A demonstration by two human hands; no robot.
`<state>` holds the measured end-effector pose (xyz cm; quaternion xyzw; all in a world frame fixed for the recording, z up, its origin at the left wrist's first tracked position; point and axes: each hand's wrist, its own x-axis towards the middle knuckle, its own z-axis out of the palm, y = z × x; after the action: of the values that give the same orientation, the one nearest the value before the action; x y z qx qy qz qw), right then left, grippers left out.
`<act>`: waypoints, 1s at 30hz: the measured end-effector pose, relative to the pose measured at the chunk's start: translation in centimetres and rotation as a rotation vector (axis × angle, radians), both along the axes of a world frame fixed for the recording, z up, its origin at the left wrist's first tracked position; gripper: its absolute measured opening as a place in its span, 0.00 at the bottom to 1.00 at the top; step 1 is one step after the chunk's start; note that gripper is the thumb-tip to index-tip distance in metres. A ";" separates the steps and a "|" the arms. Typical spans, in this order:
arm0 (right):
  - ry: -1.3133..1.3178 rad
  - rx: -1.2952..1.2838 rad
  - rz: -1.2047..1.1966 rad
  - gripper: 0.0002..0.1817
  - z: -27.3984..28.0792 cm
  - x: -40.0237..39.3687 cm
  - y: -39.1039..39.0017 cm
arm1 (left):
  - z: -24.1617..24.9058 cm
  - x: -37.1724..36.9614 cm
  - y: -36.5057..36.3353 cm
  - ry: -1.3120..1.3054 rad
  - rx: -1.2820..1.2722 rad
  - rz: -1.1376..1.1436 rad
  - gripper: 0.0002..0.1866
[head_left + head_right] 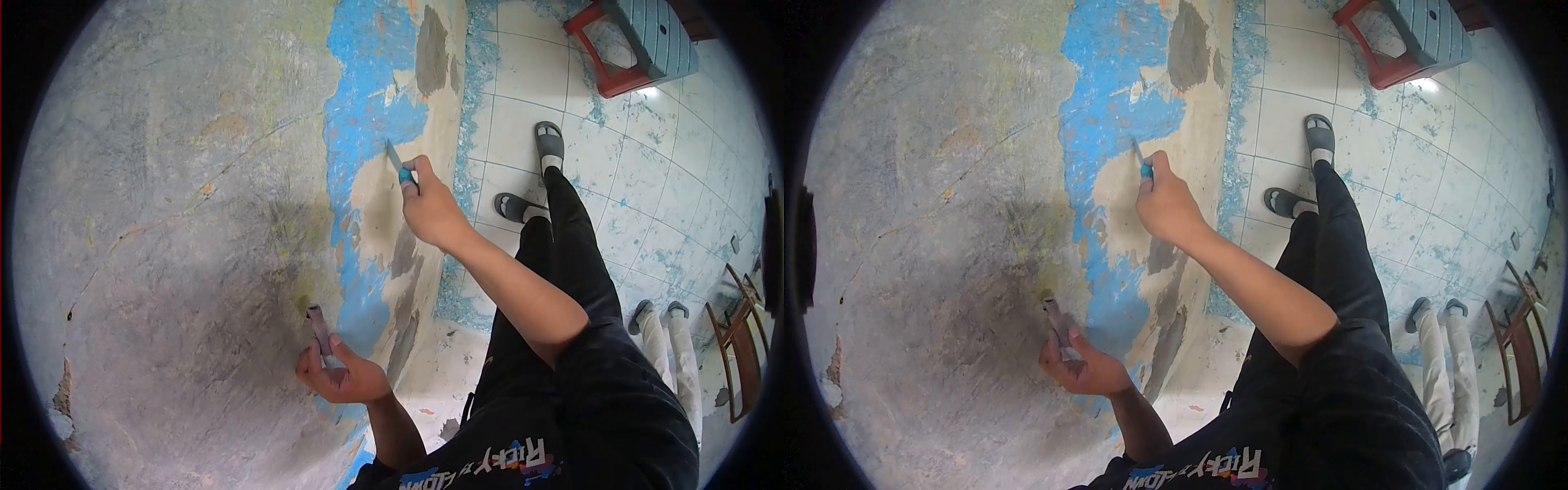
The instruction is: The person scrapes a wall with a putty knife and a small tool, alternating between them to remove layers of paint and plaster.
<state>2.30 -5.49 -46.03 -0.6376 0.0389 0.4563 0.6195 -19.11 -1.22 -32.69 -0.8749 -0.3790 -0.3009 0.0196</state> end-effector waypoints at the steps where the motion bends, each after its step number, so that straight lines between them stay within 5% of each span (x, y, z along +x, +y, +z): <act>1: -0.008 0.022 0.007 0.12 0.4 0.0 -0.3 | -0.3 0.2 0.2 -0.002 0.001 -0.003 0.11; 30: 0.130 0.068 0.042 0.13 0.0 1.3 -0.2 | -0.5 1.1 0.6 0.049 -0.016 -0.045 0.12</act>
<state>3.55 -5.69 -46.03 -0.5859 0.0500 0.5105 0.6274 -18.00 -0.63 -33.19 -0.8905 -0.3608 -0.2769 0.0151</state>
